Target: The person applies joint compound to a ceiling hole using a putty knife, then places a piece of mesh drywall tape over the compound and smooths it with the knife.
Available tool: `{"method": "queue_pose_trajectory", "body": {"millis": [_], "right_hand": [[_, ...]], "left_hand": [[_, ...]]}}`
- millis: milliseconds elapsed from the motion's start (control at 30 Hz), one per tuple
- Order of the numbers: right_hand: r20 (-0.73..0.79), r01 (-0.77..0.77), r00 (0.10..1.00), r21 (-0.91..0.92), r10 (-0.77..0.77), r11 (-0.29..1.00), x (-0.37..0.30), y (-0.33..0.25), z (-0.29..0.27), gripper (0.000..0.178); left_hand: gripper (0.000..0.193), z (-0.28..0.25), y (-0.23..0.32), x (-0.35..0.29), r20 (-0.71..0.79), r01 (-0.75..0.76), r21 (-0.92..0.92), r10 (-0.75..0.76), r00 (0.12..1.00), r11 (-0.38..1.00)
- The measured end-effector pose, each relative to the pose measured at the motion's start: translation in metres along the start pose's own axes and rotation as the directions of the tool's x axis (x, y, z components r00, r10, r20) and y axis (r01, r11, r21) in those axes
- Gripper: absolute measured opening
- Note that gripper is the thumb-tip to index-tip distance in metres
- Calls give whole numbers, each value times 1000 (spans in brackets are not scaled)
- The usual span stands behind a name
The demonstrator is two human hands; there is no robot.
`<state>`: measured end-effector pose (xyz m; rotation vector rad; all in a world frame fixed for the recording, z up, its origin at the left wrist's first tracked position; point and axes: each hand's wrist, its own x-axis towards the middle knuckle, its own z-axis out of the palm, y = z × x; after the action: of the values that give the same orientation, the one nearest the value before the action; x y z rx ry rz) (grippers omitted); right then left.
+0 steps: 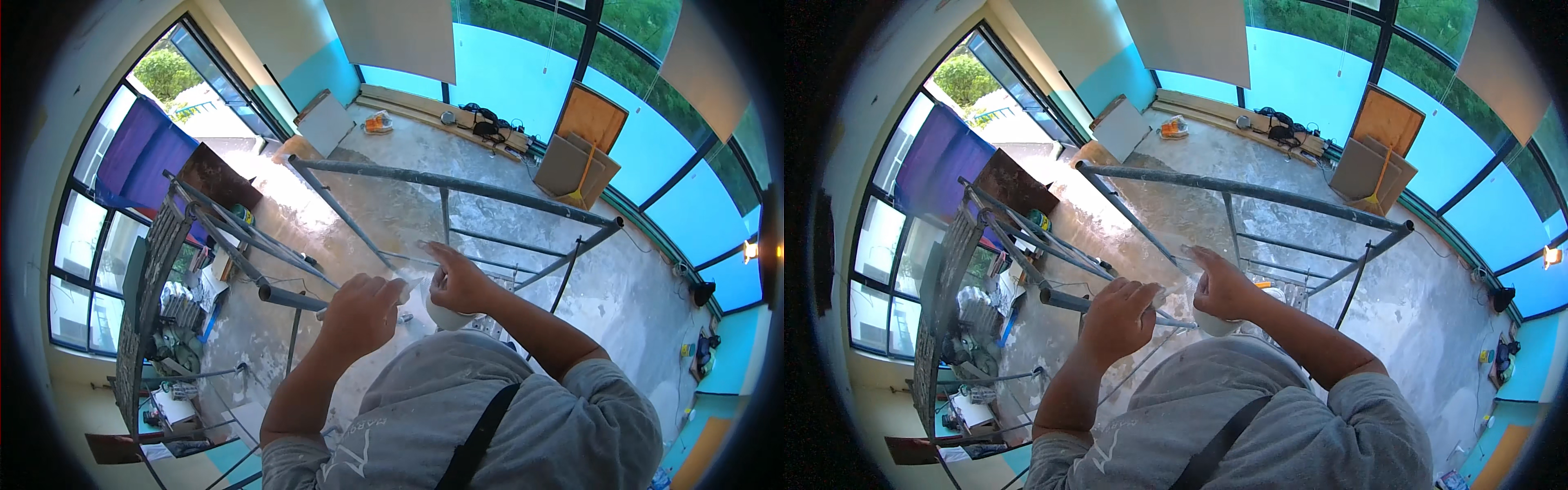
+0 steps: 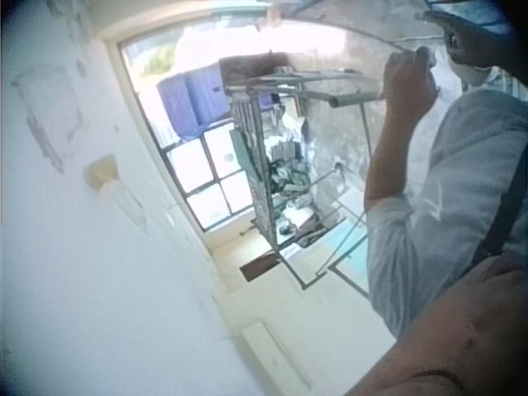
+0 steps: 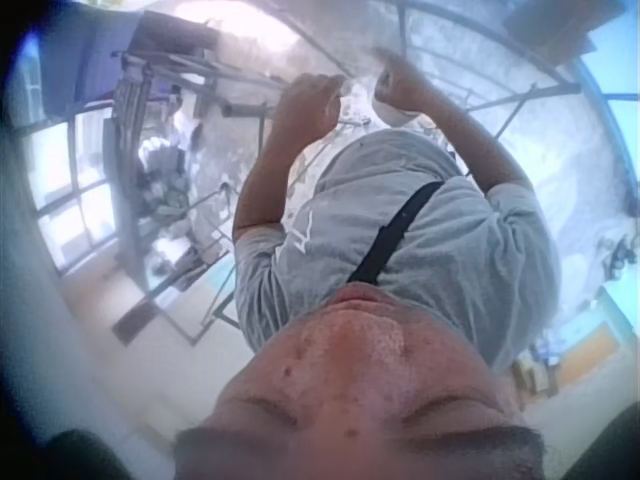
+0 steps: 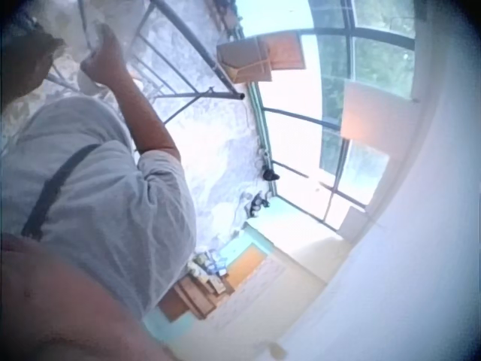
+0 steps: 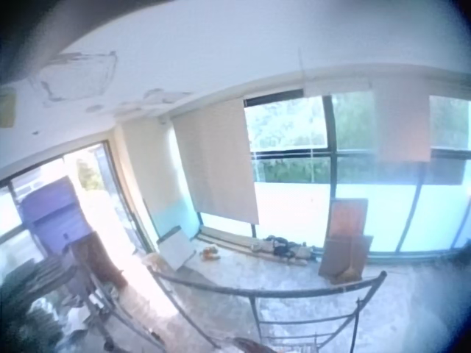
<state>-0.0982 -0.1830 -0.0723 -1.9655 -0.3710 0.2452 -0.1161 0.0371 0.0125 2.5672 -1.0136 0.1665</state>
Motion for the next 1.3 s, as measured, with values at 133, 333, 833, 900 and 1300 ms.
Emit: {"method": "queue_pose_trajectory", "body": {"millis": [133,333,833,900,1300], "right_hand": [[-168,50,985,26,-45,998,15,-3,-11,81],[-203,183,962,-8,-180,983,33,-33,-27,80],[-160,166,970,-108,-182,980,32,-53,-20,80],[-146,165,974,-63,-172,984,36,-50,-21,82],[-517,400,801,89,-301,912,74,-113,-37,82]], "left_hand": [[26,-15,-19,-3,-97,144,-60,-149,984,988],[28,-50,-12,11,-306,-8,78,31,951,997],[20,-38,-18,19,-181,-13,235,57,982,972],[21,-47,-9,15,-217,-33,172,70,974,985],[53,-48,-49,9,-33,85,-626,-136,990,775]]}}
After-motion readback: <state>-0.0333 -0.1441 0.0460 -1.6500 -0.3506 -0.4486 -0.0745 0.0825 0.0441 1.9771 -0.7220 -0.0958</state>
